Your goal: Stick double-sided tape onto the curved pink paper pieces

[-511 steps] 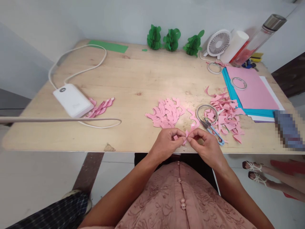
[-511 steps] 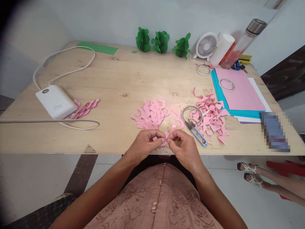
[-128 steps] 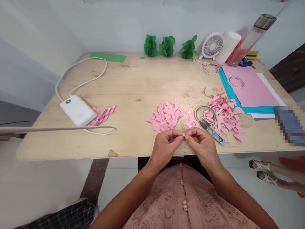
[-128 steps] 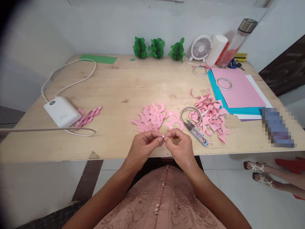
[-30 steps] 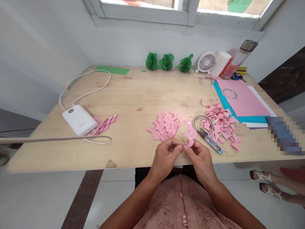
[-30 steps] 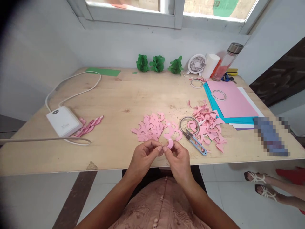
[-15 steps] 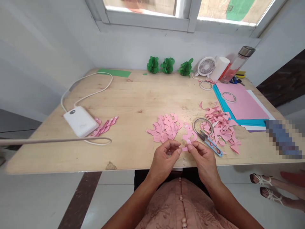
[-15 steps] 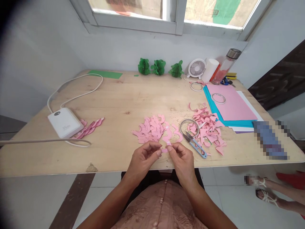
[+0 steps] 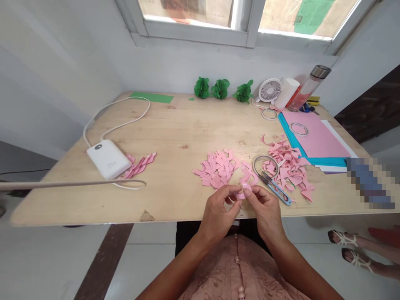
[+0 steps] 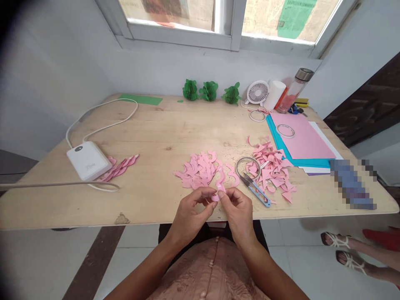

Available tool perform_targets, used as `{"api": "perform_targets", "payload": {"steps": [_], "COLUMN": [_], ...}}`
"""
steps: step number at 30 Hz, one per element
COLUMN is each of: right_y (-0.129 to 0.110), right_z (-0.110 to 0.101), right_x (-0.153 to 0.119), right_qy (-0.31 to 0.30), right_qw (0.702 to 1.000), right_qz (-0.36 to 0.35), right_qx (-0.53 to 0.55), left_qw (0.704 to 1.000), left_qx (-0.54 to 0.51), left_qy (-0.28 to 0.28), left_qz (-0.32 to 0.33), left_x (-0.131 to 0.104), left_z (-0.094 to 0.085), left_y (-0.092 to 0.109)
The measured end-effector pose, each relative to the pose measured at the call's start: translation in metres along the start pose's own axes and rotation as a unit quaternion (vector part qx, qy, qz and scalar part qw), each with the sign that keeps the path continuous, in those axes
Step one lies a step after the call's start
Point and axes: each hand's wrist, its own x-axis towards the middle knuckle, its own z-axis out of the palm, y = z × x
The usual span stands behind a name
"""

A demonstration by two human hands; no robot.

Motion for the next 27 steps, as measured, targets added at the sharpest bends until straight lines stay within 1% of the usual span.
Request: {"api": "perform_targets", "payload": {"steps": [6, 11, 19, 23, 27], "right_y": [0.004, 0.006, 0.006, 0.006, 0.007], "right_z": [-0.001, 0.0, -0.001, -0.001, -0.002], "right_x": [-0.002, -0.006, -0.012, -0.014, -0.015], "right_qy": [0.003, -0.005, -0.01, -0.016, -0.005], "right_qw": [1.0, 1.0, 1.0, 1.0, 0.999], "right_qz": [-0.003, 0.004, -0.006, -0.008, -0.025], "right_qx": [-0.008, -0.006, -0.009, -0.01, -0.026], "left_qw": [1.0, 1.0, 1.0, 1.0, 0.993], "left_qx": [0.009, 0.006, 0.006, -0.004, -0.09], "left_qy": [0.004, 0.002, 0.007, 0.005, 0.002], "left_qz": [0.02, 0.007, -0.009, -0.03, -0.082], "left_x": [0.0, -0.005, -0.011, -0.012, -0.012], "left_z": [0.0, -0.001, -0.001, -0.001, -0.001], "left_y": [0.002, 0.002, 0.001, 0.002, -0.001]}}
